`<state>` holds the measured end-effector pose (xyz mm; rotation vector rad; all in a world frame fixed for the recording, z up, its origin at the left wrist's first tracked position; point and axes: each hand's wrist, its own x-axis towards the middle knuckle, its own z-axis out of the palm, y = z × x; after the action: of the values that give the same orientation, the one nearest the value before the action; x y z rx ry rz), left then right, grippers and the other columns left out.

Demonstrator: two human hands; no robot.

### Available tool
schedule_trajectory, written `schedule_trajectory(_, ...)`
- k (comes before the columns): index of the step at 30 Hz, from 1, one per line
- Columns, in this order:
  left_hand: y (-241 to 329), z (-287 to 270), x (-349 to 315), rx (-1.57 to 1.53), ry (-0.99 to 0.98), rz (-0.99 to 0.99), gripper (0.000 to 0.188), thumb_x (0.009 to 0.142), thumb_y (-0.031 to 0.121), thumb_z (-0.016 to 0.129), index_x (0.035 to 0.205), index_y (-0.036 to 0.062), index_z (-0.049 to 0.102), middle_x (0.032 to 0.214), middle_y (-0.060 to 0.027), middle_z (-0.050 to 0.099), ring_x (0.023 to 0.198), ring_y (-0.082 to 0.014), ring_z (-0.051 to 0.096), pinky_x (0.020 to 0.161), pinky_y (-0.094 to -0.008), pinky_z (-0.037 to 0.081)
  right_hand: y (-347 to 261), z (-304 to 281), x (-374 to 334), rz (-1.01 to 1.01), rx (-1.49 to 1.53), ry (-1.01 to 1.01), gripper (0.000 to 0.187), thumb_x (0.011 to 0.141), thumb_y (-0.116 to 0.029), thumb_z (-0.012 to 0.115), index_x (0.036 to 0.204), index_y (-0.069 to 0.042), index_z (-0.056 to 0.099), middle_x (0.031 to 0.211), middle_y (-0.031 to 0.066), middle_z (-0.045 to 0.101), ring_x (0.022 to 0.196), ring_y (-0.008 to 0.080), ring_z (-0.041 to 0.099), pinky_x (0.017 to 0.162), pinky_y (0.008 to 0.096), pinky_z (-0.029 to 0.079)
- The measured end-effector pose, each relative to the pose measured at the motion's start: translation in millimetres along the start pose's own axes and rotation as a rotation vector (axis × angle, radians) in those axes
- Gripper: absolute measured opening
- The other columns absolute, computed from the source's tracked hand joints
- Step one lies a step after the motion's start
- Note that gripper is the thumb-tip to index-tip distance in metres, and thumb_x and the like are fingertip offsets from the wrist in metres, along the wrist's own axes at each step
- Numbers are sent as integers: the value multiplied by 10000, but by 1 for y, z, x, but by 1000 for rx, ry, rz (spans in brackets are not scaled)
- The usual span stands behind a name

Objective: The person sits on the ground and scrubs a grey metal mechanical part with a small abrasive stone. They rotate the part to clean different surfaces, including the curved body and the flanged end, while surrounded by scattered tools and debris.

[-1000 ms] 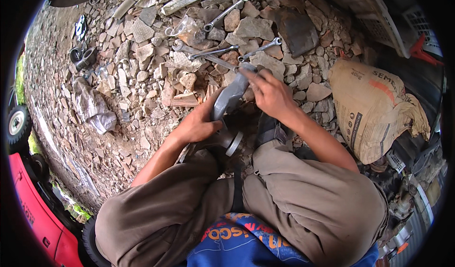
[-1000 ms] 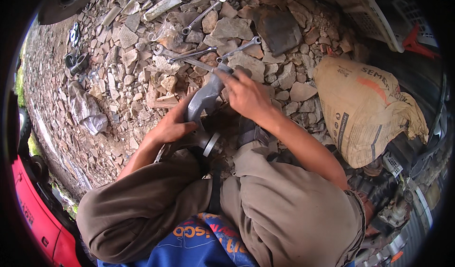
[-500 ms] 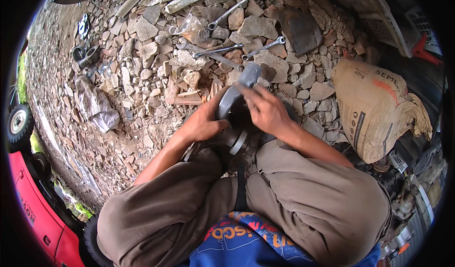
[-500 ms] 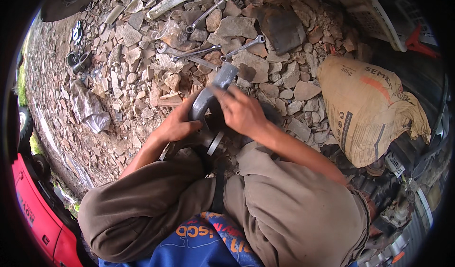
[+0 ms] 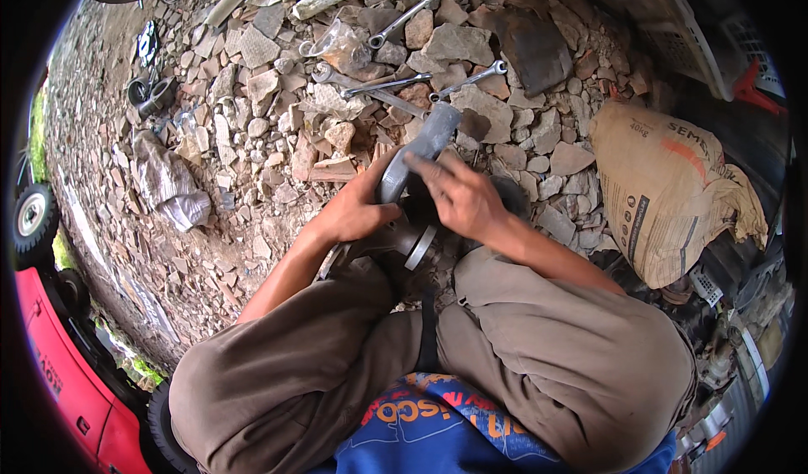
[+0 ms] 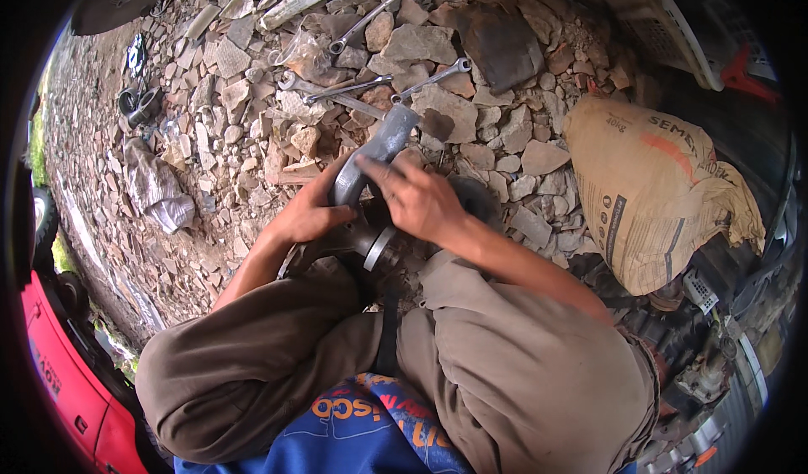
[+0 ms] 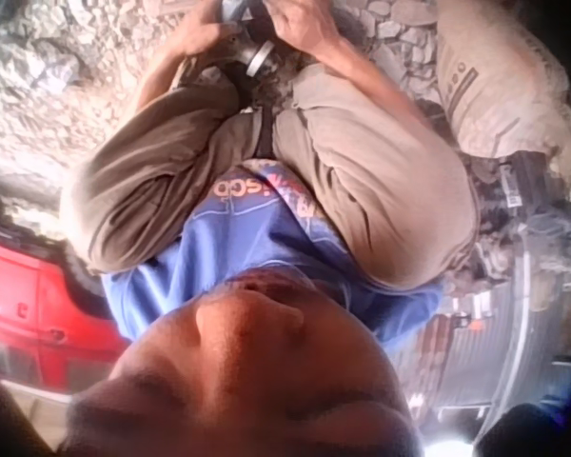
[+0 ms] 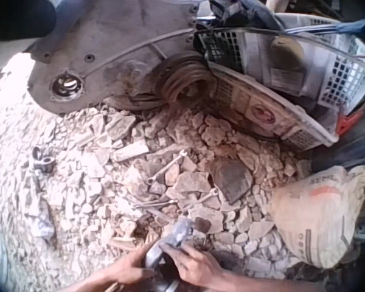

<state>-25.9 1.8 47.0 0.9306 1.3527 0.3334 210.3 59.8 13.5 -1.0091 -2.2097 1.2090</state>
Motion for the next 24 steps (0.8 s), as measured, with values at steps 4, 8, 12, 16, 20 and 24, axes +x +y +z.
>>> schedule_trajectory(4, -5, -6, 3, -46, 42, -27, 974, 770, 93, 767, 1644, 45, 339, 1485, -200, 571, 1367, -261, 538, 1174, -386, 402, 9, 3, 3, -36, -39, -45, 568, 951, -35, 622, 1497, -188, 599, 1130, 193, 678, 883, 410, 709, 760, 454, 619)
schedule_trajectory(8, 0, -12, -1, -60, 67, -78, 933, 780, 106, 776, 1623, 34, 381, 1459, -187, 598, 1330, -256, 571, 1148, -379, 430, 15, 10, 17, -6, 5, 89, 565, 930, -29, 640, 1480, -159, 617, 1141, 193, 667, 896, 400, 704, 791, 454, 618)
schedule_trajectory(12, -3, -14, 4, -44, 75, -46, 899, 801, 147, 810, 1599, 29, 415, 1428, -178, 628, 1285, -254, 606, 1117, -373, 461, 13, 15, 13, -41, -11, 33, 548, 943, -55, 642, 1469, -210, 634, 1102, 185, 663, 907, 386, 707, 782, 450, 614)
schedule_trajectory(16, -4, -19, 6, -61, 74, -72, 868, 824, 221, 855, 1566, 19, 456, 1393, -177, 654, 1260, -258, 624, 1108, -375, 471, 31, 11, 28, 52, -42, 92, 560, 968, -69, 622, 1502, -239, 597, 1109, 188, 666, 899, 415, 707, 752, 478, 613)
schedule_trajectory(20, -11, -24, 6, -51, 94, -81, 837, 837, 245, 863, 1548, 22, 482, 1358, -174, 676, 1239, -257, 635, 1096, -379, 480, 17, 23, 21, -24, -53, 42, 563, 958, -102, 658, 1502, -234, 596, 1139, 202, 667, 895, 433, 710, 735, 473, 615)
schedule_trajectory(24, -5, -29, 7, -53, 77, -97, 813, 838, 235, 847, 1542, 28, 496, 1331, -178, 693, 1210, -256, 655, 1078, -386, 496, 42, 16, 36, 58, -53, 92, 588, 956, -92, 658, 1518, -246, 580, 1168, 216, 684, 893, 434, 728, 748, 468, 629)
